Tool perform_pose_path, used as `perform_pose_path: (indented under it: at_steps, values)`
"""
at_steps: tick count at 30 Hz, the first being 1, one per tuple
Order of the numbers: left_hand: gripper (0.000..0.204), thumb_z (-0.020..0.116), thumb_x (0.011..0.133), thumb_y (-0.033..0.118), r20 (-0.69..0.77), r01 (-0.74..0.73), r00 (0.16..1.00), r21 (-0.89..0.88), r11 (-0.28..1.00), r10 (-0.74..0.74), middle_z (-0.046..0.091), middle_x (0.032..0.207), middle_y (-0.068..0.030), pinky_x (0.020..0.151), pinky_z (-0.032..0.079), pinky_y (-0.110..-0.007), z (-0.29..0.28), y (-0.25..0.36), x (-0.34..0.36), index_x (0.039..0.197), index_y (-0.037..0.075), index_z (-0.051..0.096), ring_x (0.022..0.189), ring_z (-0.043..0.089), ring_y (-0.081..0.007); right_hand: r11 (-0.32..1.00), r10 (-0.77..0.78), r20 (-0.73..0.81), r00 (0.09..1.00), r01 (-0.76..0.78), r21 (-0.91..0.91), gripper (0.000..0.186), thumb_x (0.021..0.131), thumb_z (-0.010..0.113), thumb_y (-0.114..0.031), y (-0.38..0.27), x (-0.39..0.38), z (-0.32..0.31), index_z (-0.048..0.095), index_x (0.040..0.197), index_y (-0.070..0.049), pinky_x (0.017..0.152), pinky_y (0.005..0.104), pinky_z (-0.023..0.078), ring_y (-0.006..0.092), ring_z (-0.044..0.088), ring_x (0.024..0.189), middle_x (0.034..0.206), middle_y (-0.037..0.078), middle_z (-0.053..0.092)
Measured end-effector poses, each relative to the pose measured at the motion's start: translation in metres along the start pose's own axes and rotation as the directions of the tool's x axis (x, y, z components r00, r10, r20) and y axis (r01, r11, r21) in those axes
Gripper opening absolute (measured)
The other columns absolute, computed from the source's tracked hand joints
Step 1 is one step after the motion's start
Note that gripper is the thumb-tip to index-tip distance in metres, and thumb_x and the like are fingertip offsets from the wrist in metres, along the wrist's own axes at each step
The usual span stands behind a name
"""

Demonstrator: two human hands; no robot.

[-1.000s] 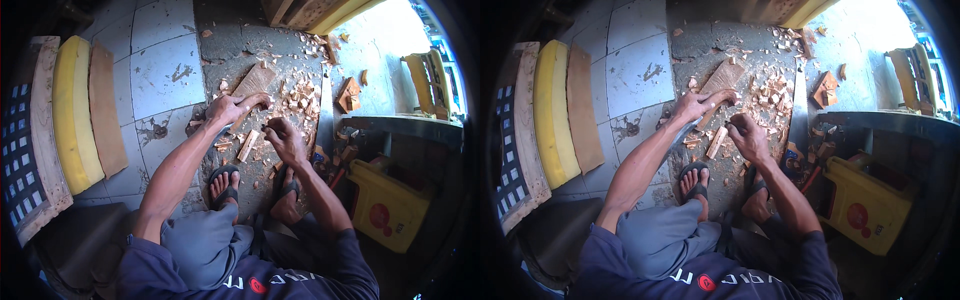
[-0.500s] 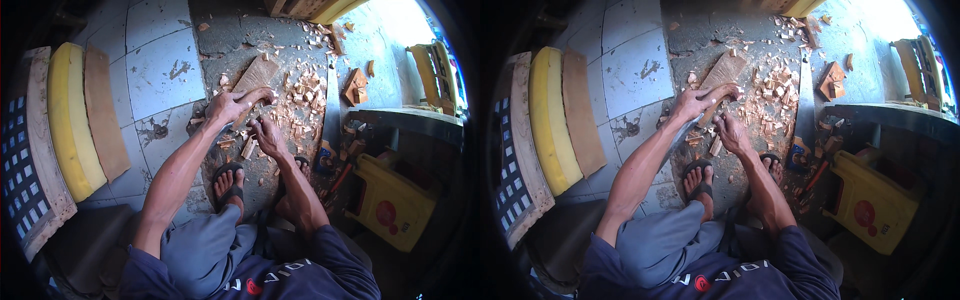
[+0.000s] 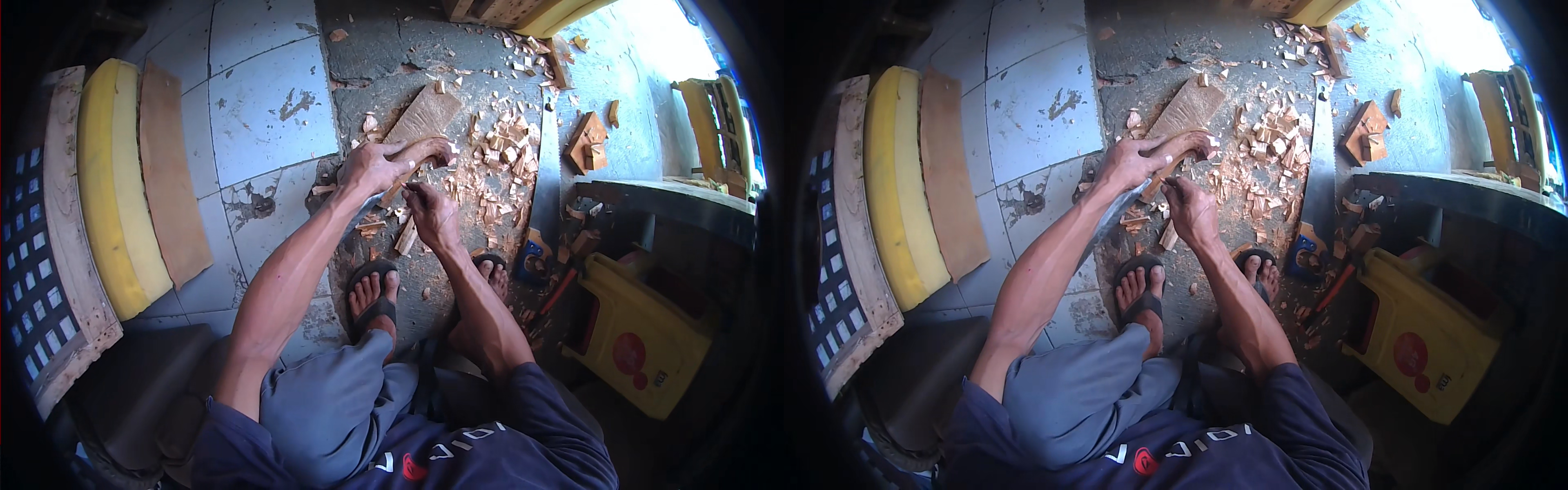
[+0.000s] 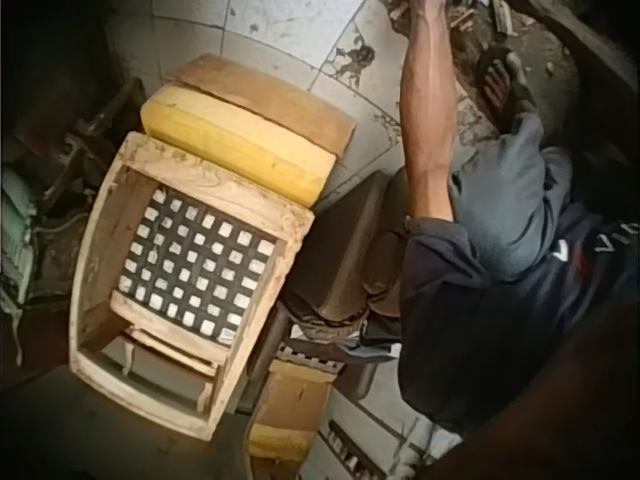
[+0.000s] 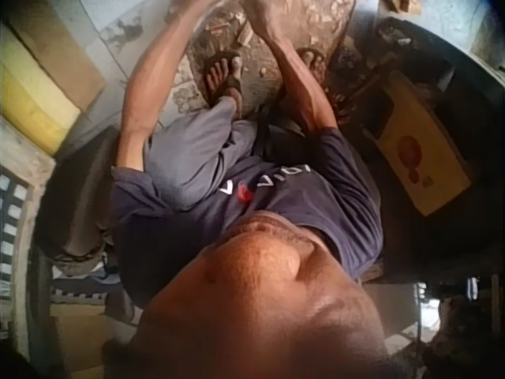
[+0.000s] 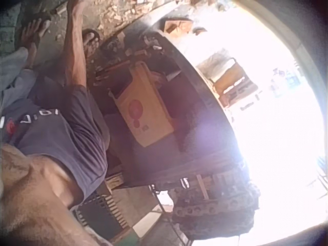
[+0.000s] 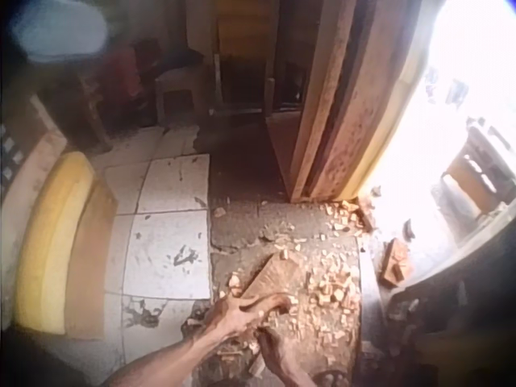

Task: The person whittles a piece of wood using a large blade and a smaller blade, scraping and shaping the wood while sitting on the floor.

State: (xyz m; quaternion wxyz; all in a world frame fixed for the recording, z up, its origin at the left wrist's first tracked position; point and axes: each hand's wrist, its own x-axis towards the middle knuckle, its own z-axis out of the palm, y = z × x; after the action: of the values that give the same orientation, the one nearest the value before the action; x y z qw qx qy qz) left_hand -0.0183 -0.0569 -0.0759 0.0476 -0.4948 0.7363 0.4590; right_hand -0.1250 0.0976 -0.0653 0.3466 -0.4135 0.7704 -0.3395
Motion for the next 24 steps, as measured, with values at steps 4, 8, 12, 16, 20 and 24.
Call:
perform_pose_path:
  at_steps: [4,8,12,16,20,24]
  values:
    - [0.062,0.078,0.081,0.059,0.046,0.054,0.997,0.021,0.998,-0.055,0.077,0.113,-0.0146,0.082,0.058,-0.038,0.0,0.005,0.003,0.138,0.036,0.066,0.093,0.076,-0.028,0.998,-0.038,-0.106,0.994,0.033,-0.05,0.028,0.098,0.068,-0.029,0.016,0.011,0.006,0.076,0.112,-0.006,0.073,0.0423,0.058,0.0326,0.076,0.083,0.095,0.019,0.076]
    - [0.062,0.078,0.081,0.059,0.015,0.017,1.0,0.027,0.999,-0.017,0.077,0.114,-0.0151,0.082,0.059,-0.038,-0.001,0.004,0.001,0.138,0.036,0.065,0.093,0.076,-0.0287,0.993,-0.076,-0.122,0.99,0.064,-0.104,0.028,0.098,0.068,-0.031,0.017,0.01,0.01,0.077,0.113,-0.008,0.073,0.0429,0.057,0.0338,0.074,0.081,0.093,0.018,0.075]
    - [0.062,0.078,0.081,0.058,0.012,-0.002,1.0,0.033,0.999,0.001,0.077,0.115,-0.0145,0.082,0.059,-0.039,-0.002,0.004,0.0,0.138,0.037,0.065,0.093,0.076,-0.0289,0.992,-0.105,-0.16,0.981,0.092,-0.088,0.027,0.098,0.068,-0.03,0.013,0.001,0.015,0.078,0.11,-0.007,0.072,0.0437,0.056,0.0355,0.073,0.08,0.088,0.019,0.073]
    - [0.061,0.079,0.083,0.053,0.086,0.094,0.992,-0.05,0.994,-0.09,0.07,0.133,-0.0131,0.099,0.054,-0.035,-0.006,0.009,-0.002,0.139,0.034,0.065,0.116,0.07,-0.0293,0.983,-0.136,-0.084,0.987,0.124,-0.139,0.023,0.097,0.069,-0.024,0.01,-0.001,0.017,0.078,0.109,-0.006,0.065,0.044,0.053,0.0342,0.069,0.069,0.082,0.018,0.07]
    - [0.06,0.079,0.083,0.051,0.088,0.081,0.993,-0.07,0.994,-0.075,0.07,0.133,-0.0143,0.099,0.054,-0.036,-0.012,0.014,-0.001,0.139,0.034,0.065,0.116,0.07,-0.0294,0.99,-0.111,-0.159,0.981,0.095,-0.108,0.021,0.098,0.068,-0.021,0.008,0.013,0.013,0.078,0.107,-0.006,0.062,0.0425,0.052,0.0311,0.068,0.066,0.081,0.018,0.07]
    - [0.062,0.079,0.084,0.05,0.128,0.124,0.985,-0.033,0.992,-0.119,0.071,0.13,-0.0163,0.1,0.053,-0.036,-0.013,0.02,-0.007,0.14,0.028,0.065,0.116,0.07,-0.0295,0.982,-0.149,-0.106,0.983,0.135,-0.131,0.021,0.096,0.07,-0.021,0.008,-0.011,0.027,0.078,0.107,-0.005,0.061,0.044,0.053,0.0316,0.069,0.066,0.082,0.018,0.07]
